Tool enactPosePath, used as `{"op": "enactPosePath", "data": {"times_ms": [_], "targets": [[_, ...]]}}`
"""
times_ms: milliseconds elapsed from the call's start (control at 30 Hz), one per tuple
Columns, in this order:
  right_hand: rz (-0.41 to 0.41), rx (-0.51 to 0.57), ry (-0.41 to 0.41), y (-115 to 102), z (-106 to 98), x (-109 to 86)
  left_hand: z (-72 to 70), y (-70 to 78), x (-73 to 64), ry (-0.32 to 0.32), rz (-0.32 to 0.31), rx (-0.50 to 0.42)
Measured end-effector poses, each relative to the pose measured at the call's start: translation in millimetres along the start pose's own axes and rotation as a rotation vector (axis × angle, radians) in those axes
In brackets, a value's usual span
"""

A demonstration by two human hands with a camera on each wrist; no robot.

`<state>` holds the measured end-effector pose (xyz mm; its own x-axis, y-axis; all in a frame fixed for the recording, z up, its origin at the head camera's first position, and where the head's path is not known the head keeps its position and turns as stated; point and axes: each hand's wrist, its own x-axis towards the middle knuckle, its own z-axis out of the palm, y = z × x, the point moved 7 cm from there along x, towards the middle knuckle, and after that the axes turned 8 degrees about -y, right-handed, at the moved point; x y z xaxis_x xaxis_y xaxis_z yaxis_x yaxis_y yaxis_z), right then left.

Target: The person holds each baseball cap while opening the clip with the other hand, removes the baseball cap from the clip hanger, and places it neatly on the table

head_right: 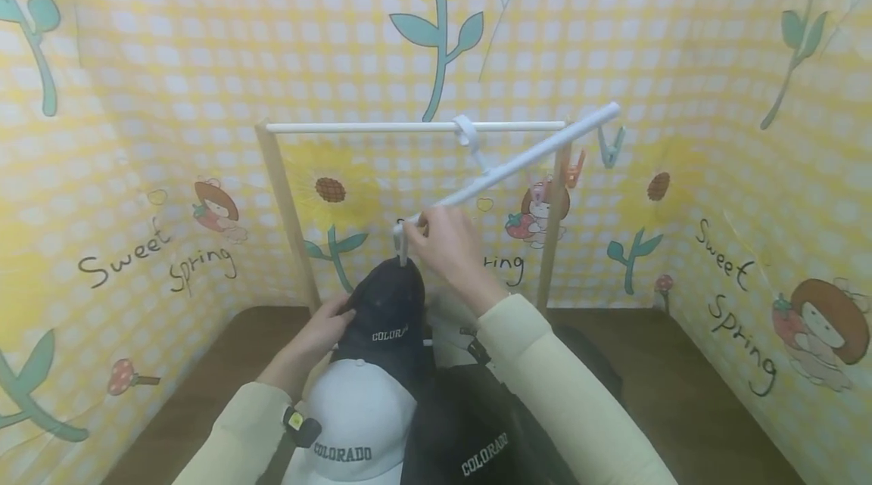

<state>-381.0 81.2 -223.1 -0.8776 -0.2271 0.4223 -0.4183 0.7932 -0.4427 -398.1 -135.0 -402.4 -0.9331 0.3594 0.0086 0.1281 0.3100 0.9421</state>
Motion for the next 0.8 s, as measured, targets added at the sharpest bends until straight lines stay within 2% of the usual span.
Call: {"op": "enactPosePath", "data": {"times_ms": [167,233,333,500,567,700,800], "targets": [[0.026,-0.073,-0.061,1,28,6.3,-0.3,3.4,-3.7,0.02,0.074,0.008],[0.054,-0.106,-0.042,5,38,9.7,5.0,9.2,-6.6,0.032,0.103,0.008],[0.069,-0.154,0.03,8,46,14.1,13.7,17.5,-12.5,0.033,0.139,0.015],[0.025,-0.279,0.148,1,47,19.5,24.3,27.2,-20.7,0.034,0.168,0.031],[0.014,-0.329,0.166,-1,44,19.8,29.7,31.0,-20.0,0.031,0.174,0.048],[-0.034,-0.335,0.16,-6,37,20.1,36.0,35.6,-18.5,0.015,0.187,0.094],[-0.069,-0.283,0.166,-11,29,21.0,35.0,29.7,-13.7,-0.025,0.171,0.086]]}}
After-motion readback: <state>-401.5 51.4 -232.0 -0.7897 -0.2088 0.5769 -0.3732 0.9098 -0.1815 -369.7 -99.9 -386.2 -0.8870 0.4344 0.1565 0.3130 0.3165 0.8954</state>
